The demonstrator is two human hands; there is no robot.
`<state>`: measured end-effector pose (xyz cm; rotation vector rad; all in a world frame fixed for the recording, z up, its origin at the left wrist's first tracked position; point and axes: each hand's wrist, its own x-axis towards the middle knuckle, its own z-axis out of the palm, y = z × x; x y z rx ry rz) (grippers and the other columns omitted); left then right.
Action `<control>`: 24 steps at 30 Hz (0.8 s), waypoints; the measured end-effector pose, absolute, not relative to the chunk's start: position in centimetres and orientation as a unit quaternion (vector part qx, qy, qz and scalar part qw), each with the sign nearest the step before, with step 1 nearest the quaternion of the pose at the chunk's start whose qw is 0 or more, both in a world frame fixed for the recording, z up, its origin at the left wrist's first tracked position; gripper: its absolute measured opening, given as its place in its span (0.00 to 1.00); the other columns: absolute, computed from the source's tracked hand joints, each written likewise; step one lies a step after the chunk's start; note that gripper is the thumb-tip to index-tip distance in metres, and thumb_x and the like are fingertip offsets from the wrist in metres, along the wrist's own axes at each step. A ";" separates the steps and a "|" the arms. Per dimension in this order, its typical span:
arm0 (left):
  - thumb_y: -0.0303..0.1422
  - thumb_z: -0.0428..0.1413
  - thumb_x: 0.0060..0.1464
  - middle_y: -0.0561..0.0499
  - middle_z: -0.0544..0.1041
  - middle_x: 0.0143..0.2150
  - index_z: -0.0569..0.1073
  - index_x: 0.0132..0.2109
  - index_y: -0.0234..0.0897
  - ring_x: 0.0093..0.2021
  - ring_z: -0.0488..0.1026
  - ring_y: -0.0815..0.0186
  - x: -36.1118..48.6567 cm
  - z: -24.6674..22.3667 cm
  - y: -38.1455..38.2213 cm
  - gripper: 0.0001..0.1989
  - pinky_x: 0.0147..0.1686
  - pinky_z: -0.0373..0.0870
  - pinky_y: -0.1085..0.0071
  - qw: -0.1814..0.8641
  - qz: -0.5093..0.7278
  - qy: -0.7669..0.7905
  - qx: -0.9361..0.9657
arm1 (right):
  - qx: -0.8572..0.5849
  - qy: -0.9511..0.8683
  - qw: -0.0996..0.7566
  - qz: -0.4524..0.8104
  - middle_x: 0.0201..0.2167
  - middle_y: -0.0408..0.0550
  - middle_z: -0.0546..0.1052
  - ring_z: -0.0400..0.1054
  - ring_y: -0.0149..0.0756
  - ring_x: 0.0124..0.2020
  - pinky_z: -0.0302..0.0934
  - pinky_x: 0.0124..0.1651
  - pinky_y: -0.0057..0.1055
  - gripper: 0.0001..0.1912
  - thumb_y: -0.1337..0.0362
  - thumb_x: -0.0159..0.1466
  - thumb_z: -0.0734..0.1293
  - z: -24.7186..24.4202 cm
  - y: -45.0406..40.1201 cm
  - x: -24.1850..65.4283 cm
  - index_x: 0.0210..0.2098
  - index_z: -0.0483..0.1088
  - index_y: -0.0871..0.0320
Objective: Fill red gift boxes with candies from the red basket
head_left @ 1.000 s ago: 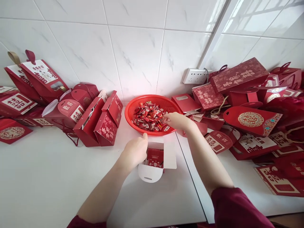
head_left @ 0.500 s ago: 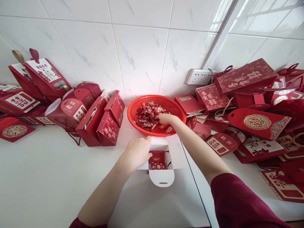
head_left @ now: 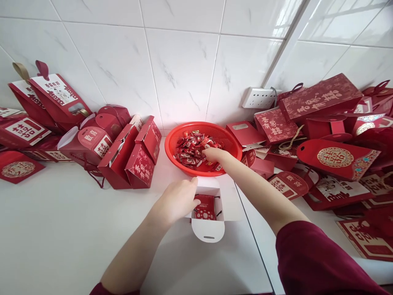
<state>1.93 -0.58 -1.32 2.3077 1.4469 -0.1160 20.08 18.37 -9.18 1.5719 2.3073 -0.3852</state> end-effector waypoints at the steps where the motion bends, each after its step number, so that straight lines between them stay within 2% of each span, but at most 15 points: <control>1: 0.32 0.55 0.57 0.42 0.77 0.38 0.68 0.47 0.36 0.36 0.77 0.51 1.9 -1.3 -0.6 0.10 0.30 0.62 0.66 0.204 -0.041 0.518 0.830 | 0.550 0.807 0.166 -0.134 0.53 0.53 0.72 0.71 0.41 0.49 0.69 0.50 0.43 0.17 0.59 0.70 0.66 -9.2 18.3 20.1 0.54 0.69 0.59; 7: 0.33 0.54 0.58 0.43 0.77 0.37 0.67 0.47 0.37 0.36 0.76 0.52 1.9 -1.6 -0.6 0.11 0.29 0.59 0.67 0.203 -0.043 0.510 0.834 | 0.552 0.799 0.195 -0.137 0.54 0.53 0.72 0.71 0.42 0.50 0.69 0.51 0.45 0.18 0.59 0.69 0.67 -9.1 17.7 20.0 0.55 0.68 0.60; 11: 0.33 0.53 0.58 0.44 0.77 0.36 0.67 0.48 0.38 0.35 0.75 0.52 1.8 -1.4 -0.8 0.11 0.28 0.58 0.67 0.195 -0.043 0.507 0.839 | 0.549 0.802 0.181 -0.152 0.44 0.57 0.78 0.73 0.46 0.45 0.68 0.48 0.39 0.13 0.66 0.61 0.73 -7.7 16.7 19.7 0.44 0.75 0.65; 14: 0.28 0.48 0.59 0.44 0.76 0.36 0.67 0.47 0.38 0.33 0.74 0.55 1.5 -0.9 -0.9 0.09 0.29 0.58 0.67 0.191 -0.056 0.510 0.837 | 0.535 0.826 0.101 -0.147 0.44 0.61 0.78 0.73 0.49 0.45 0.64 0.45 0.35 0.11 0.69 0.60 0.70 -5.3 14.5 20.3 0.43 0.75 0.65; 17: 0.28 0.45 0.59 0.46 0.75 0.33 0.68 0.44 0.39 0.29 0.71 0.59 0.8 -0.1 -0.9 0.10 0.29 0.57 0.68 0.198 -0.060 0.529 0.823 | 0.507 0.849 0.013 -0.152 0.45 0.55 0.78 0.72 0.43 0.45 0.62 0.45 0.32 0.10 0.65 0.66 0.64 -2.4 10.5 22.0 0.45 0.72 0.61; 18: 0.28 0.44 0.60 0.46 0.75 0.33 0.68 0.43 0.39 0.28 0.70 0.59 0.5 0.1 -0.9 0.09 0.28 0.56 0.68 0.200 -0.055 0.536 0.818 | 0.483 0.858 -0.019 -0.174 0.43 0.50 0.78 0.72 0.39 0.44 0.62 0.44 0.30 0.10 0.63 0.67 0.62 -1.7 8.9 22.7 0.45 0.71 0.58; 20: 0.31 0.45 0.60 0.47 0.75 0.32 0.68 0.41 0.40 0.28 0.70 0.60 -0.3 0.5 -0.7 0.08 0.27 0.56 0.68 0.200 -0.040 0.549 0.810 | 0.393 0.851 -0.147 -0.315 0.40 0.47 0.78 0.72 0.36 0.41 0.64 0.43 0.30 0.10 0.62 0.69 0.60 -0.9 5.8 23.9 0.45 0.70 0.58; 22: 0.34 0.46 0.60 0.48 0.76 0.32 0.69 0.42 0.40 0.28 0.71 0.60 -1.2 0.9 -0.6 0.08 0.27 0.57 0.68 0.193 -0.023 0.566 0.801 | 0.344 0.826 -0.207 -0.397 0.38 0.46 0.77 0.72 0.35 0.39 0.66 0.42 0.31 0.10 0.62 0.68 0.60 -1.2 3.0 24.7 0.45 0.69 0.57; 24: 0.36 0.48 0.59 0.48 0.77 0.33 0.70 0.44 0.40 0.29 0.73 0.59 -2.1 1.2 -0.5 0.10 0.28 0.60 0.68 0.184 -0.001 0.584 0.790 | 0.367 0.807 -0.242 -0.394 0.40 0.46 0.78 0.73 0.36 0.40 0.66 0.42 0.32 0.09 0.64 0.67 0.62 -2.4 0.9 25.1 0.45 0.70 0.56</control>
